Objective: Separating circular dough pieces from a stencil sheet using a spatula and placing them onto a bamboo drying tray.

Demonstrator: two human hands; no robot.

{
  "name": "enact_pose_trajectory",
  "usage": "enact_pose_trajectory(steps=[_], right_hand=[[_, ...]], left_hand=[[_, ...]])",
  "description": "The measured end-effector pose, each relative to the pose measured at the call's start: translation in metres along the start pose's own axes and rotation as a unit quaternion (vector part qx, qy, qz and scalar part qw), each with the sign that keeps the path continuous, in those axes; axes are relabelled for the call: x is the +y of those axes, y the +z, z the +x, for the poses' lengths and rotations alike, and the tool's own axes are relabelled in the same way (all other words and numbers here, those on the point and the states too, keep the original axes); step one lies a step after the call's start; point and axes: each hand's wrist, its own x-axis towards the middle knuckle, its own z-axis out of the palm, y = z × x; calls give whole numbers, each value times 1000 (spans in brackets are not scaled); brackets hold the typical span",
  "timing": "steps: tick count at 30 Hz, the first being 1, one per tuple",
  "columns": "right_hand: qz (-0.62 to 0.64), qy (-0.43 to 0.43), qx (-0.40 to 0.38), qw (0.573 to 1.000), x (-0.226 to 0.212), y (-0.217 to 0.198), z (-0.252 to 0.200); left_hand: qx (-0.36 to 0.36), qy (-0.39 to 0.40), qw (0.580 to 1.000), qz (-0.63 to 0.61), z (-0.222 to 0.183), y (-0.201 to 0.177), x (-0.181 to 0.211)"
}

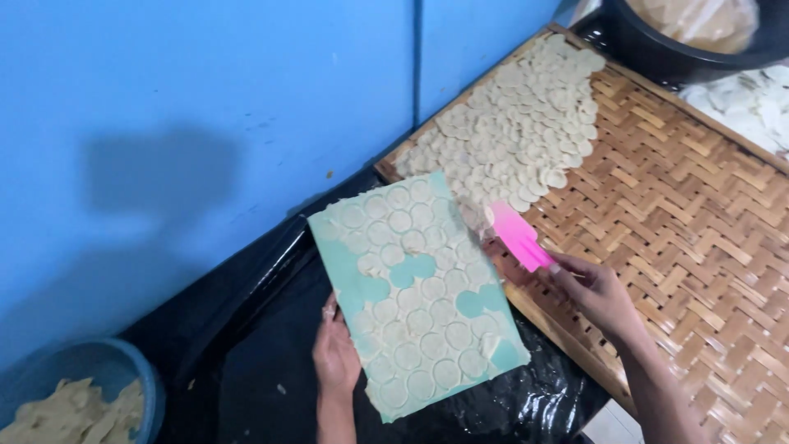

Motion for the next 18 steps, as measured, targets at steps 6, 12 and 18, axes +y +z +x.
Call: enact_pose_trajectory(steps=[6,12,18], right_hand=[[-112,55,102,987,11,-61,15],[-154,35,138,978,15,-95,49],[-54,77,121,988,21,-102,72]], left_hand=[[29,-41,999,10,-5,32,19],[45,-30,997,51,-5,26,15],[51,-30,995,83,-7,42,20]])
